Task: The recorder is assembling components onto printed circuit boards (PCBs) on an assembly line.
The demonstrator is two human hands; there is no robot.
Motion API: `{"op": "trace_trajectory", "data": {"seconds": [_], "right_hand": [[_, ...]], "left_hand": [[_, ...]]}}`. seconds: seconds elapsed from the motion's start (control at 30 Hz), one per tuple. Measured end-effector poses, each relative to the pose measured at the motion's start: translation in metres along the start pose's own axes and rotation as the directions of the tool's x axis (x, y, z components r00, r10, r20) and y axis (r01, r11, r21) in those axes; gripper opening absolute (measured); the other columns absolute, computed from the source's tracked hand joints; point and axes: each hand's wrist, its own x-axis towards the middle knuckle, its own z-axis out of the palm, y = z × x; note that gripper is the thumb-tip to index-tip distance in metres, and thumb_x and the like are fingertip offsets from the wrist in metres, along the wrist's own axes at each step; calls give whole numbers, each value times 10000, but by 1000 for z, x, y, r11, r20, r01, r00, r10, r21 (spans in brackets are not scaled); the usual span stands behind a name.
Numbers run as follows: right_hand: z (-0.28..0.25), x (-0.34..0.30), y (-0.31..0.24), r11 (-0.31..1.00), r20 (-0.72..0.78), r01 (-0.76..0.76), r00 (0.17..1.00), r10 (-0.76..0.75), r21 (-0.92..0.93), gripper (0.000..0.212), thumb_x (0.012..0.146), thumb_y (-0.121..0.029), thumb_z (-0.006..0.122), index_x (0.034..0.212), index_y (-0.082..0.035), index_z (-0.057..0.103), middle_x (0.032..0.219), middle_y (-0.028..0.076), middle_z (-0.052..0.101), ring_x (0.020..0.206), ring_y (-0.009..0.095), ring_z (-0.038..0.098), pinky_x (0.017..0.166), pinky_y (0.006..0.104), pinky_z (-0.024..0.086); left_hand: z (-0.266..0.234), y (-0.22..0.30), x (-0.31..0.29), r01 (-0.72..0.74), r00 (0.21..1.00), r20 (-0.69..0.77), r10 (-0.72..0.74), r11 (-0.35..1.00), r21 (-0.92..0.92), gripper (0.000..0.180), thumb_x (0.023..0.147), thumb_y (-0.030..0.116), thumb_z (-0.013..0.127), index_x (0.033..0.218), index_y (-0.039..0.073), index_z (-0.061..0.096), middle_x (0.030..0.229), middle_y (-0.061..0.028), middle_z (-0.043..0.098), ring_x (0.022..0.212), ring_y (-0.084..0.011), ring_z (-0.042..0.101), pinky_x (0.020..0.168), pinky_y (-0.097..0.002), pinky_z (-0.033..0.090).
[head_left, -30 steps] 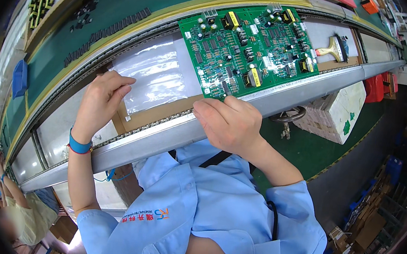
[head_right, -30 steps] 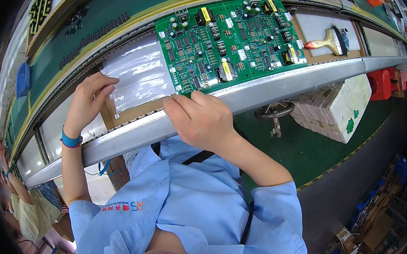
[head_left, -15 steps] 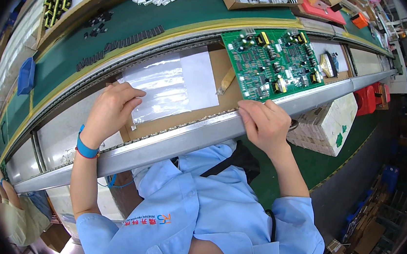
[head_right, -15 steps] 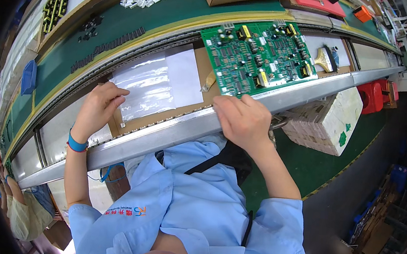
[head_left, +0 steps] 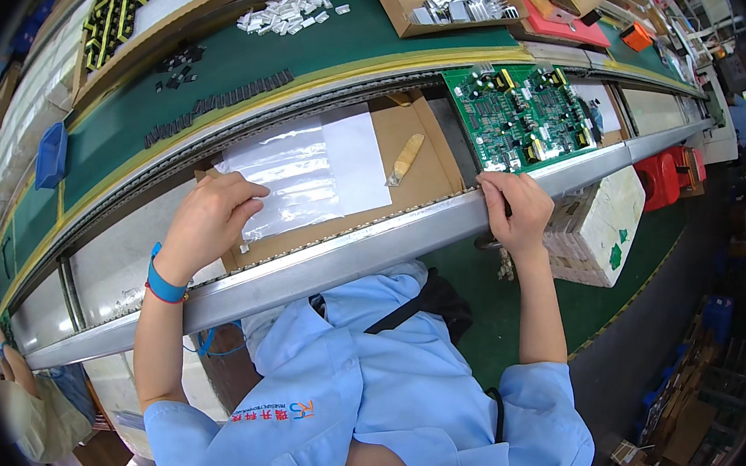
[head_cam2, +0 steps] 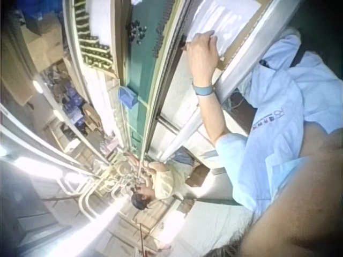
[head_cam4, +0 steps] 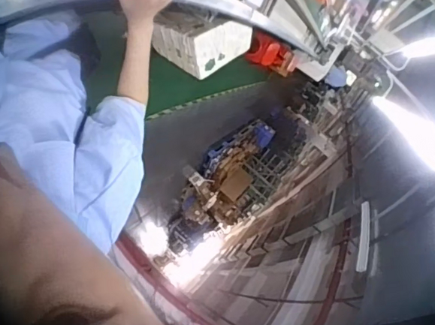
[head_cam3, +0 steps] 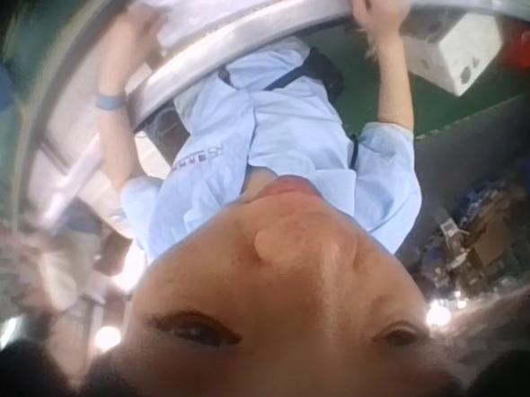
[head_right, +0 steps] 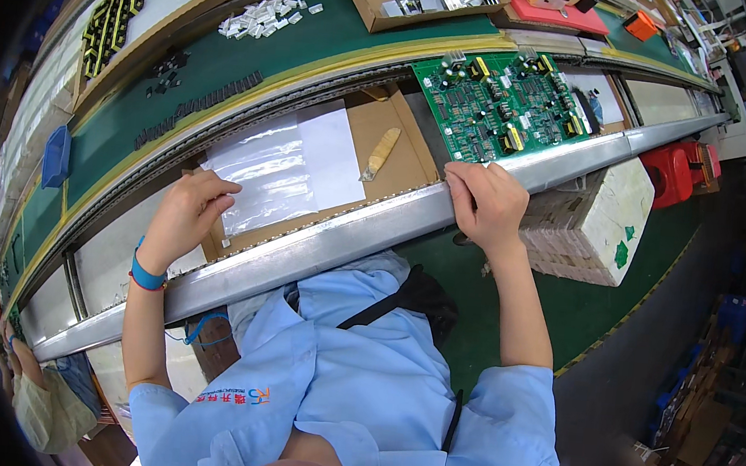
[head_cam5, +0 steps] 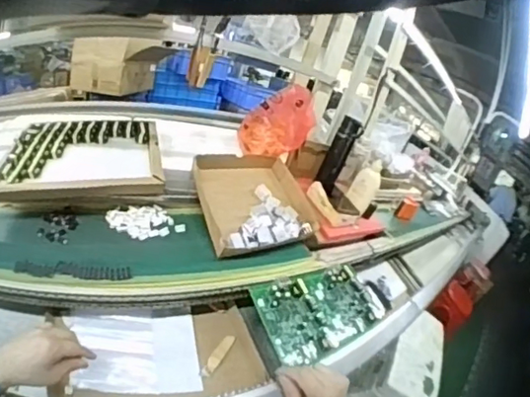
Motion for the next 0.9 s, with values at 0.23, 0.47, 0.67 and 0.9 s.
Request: {"op": "trace_trajectory", "data": {"seconds": [0.23,0.47,0.67,0.9], "right_hand": [[1,-1,-3,1000,-45,-22,999,22,2,87,810,-63,715,893,-84,701,772,37,690,578,226,583,527,338,447],[2,-2,-5,996,-35,-78,996,77,-36,61,818,-131,711,875,-133,691,778,-8,671,630,212,580,547,330,456],[9,-9,1,998,-115,-70,991,69,-1,99,770,-115,719,866,-128,697,772,-6,673,610,192,569,532,309,444],[16,-16,3,996,-208,-71,975,81,57,147,704,-118,742,832,-158,684,733,-45,638,606,162,531,513,297,429]], "left_hand": [[0,4,1,17,999,42,-19,999,37,133,888,103,664,993,41,718,852,-116,662,782,-320,611,739,-393,465],[10,-8,5,101,993,61,-99,995,-19,158,882,70,671,1024,27,725,821,-129,647,734,-280,604,684,-372,476],[27,-17,8,214,965,159,-210,977,-7,170,894,39,660,1049,14,724,843,-133,665,724,-225,612,664,-318,482],[41,-25,7,318,918,232,-321,947,49,187,899,46,661,1073,9,719,850,-92,692,722,-146,613,677,-278,498]]}}
